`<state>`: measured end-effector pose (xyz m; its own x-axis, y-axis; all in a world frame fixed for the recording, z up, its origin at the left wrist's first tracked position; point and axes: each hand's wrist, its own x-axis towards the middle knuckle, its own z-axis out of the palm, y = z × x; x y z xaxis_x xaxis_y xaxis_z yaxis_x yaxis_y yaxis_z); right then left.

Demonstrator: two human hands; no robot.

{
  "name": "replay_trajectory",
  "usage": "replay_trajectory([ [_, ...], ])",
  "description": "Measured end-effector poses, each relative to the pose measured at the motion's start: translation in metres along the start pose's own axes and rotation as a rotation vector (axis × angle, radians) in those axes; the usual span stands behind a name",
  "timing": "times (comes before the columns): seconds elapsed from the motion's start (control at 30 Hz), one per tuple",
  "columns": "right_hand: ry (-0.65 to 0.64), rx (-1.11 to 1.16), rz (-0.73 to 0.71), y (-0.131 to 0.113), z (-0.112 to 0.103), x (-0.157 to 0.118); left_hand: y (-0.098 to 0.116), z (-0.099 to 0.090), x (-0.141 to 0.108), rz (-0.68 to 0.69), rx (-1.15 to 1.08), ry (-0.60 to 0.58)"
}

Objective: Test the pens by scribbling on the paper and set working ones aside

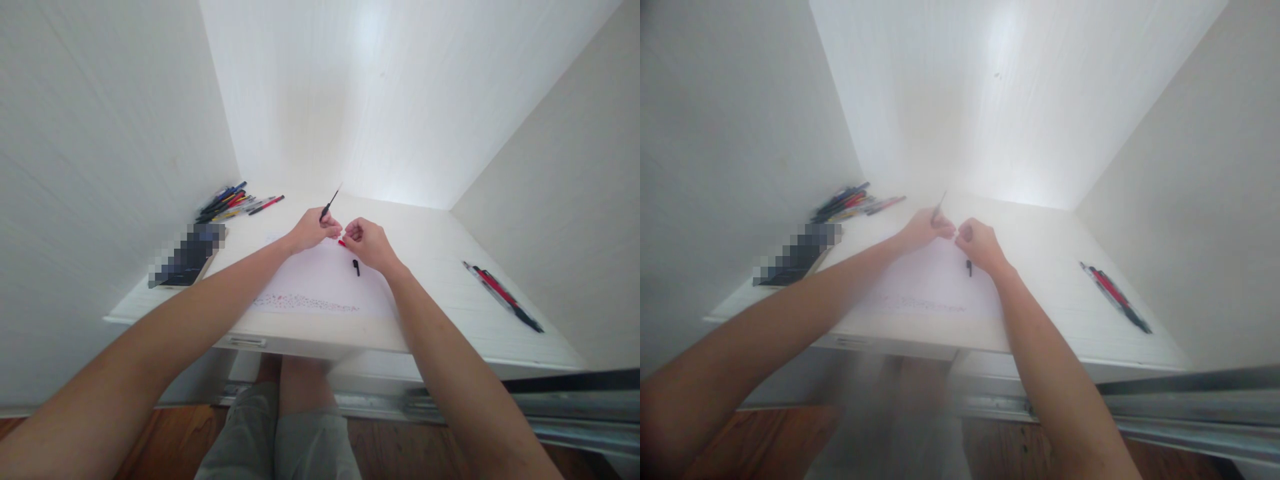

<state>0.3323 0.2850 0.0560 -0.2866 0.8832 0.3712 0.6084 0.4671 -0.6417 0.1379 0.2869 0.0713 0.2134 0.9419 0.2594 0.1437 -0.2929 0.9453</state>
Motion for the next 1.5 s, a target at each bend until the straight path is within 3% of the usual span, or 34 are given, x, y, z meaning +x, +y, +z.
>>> replay_trajectory([
  [0.4,0.037,0.018,-0.019,0.006,0.002,0.002,-0.001,0.003,-0.003,0.000,-0.030,0.003],
  [1.17,0.108,0.104,0.009,-0.007,-0.001,-0.001,0.005,0.006,-0.005,-0.020,-0.072,0.070],
  [1.5,0.068,0.186,0.003,0.001,0.004,0.000,0.004,0.008,-0.005,0.019,-0.028,0.066],
])
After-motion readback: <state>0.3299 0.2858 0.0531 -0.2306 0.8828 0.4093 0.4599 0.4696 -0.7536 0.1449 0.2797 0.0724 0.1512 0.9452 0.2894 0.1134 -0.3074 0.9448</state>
